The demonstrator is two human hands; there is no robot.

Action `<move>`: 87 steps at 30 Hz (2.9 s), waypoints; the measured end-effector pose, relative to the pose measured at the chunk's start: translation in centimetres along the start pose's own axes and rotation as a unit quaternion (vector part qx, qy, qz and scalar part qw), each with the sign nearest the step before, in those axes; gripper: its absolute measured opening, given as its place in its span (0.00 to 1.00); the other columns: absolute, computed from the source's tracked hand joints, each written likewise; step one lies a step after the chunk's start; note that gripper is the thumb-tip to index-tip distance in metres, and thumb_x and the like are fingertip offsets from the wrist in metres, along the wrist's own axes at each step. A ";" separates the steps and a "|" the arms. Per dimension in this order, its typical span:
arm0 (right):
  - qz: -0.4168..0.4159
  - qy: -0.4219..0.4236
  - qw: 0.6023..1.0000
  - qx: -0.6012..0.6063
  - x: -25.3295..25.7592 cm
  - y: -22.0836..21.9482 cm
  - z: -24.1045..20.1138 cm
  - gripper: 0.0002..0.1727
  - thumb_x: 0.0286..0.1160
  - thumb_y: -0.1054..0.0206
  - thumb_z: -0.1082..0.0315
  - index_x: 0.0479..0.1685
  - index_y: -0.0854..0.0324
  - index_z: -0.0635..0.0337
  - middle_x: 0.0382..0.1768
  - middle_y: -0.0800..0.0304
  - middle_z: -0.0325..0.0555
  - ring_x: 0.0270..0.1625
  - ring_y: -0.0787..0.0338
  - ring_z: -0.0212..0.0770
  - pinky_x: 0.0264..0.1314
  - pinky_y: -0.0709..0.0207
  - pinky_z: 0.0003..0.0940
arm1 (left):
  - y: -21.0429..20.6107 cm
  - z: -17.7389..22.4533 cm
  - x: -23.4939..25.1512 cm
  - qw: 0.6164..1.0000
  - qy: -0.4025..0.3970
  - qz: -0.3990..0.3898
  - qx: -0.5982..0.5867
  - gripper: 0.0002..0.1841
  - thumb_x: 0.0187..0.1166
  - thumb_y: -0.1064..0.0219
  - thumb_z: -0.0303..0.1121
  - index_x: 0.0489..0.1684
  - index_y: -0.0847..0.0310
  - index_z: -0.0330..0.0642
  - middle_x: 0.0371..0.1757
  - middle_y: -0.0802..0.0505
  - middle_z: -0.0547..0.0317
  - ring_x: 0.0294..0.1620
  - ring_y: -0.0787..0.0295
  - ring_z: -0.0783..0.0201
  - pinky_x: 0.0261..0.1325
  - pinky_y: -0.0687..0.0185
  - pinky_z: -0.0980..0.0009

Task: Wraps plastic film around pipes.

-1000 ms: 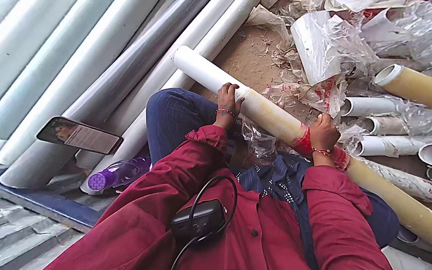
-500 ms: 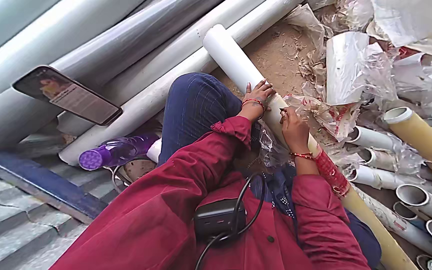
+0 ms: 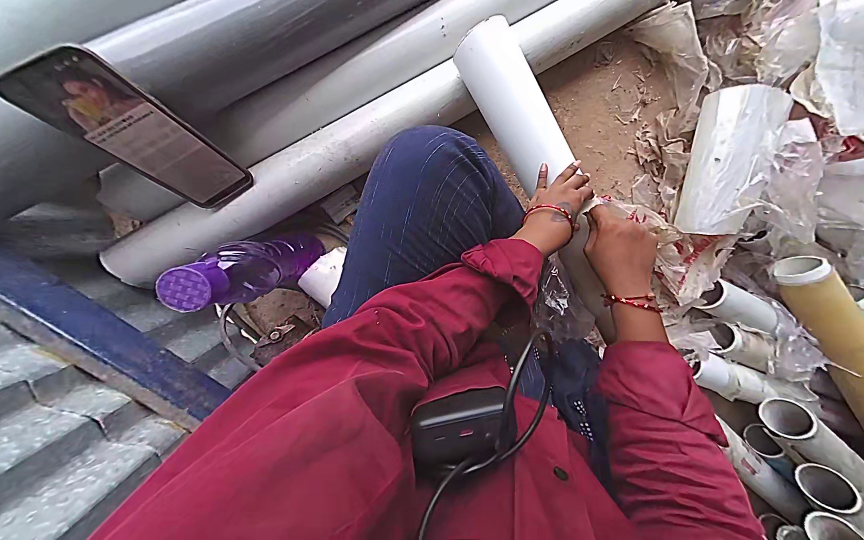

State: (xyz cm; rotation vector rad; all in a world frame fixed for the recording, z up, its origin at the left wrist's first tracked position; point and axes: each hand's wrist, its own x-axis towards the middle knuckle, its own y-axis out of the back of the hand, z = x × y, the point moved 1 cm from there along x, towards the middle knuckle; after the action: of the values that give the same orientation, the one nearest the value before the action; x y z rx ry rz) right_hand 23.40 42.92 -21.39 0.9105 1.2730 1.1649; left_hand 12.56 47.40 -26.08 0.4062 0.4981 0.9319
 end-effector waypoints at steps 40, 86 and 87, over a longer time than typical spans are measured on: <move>0.106 -0.411 0.901 0.092 -11.5 -8.3 14.8 0.23 0.93 0.52 0.65 0.71 0.17 0.66 0.58 0.08 0.69 0.62 0.09 0.70 0.63 0.23 0.66 | -1.6 0.3 -1.7 0.996 -0.047 0.054 -0.062 0.14 0.77 0.33 0.19 0.59 0.17 0.27 0.82 0.22 0.36 0.93 0.44 0.38 0.93 0.54 0.44; 0.231 -0.374 0.891 0.110 -12.9 -9.2 13.0 0.21 0.92 0.50 0.69 0.64 0.15 0.75 0.49 0.06 0.71 0.52 0.05 0.70 0.53 0.16 0.63 | -2.2 -0.3 -0.8 0.981 -0.149 0.044 0.112 0.13 0.81 0.43 0.14 0.55 0.14 0.22 0.73 0.15 0.34 0.83 0.27 0.39 0.87 0.36 0.52; 0.237 -0.376 0.889 0.112 -12.8 -9.2 13.1 0.21 0.92 0.51 0.69 0.64 0.15 0.75 0.49 0.06 0.71 0.52 0.05 0.71 0.53 0.17 0.63 | -2.2 -0.5 -0.8 0.980 -0.167 0.039 0.105 0.13 0.79 0.43 0.12 0.54 0.14 0.21 0.73 0.15 0.34 0.83 0.28 0.38 0.87 0.36 0.51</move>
State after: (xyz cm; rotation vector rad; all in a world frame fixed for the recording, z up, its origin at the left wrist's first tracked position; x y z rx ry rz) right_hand 38.53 29.88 -25.87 1.7110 0.5530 0.8721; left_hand 13.33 45.58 -27.46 0.7642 0.2739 0.8668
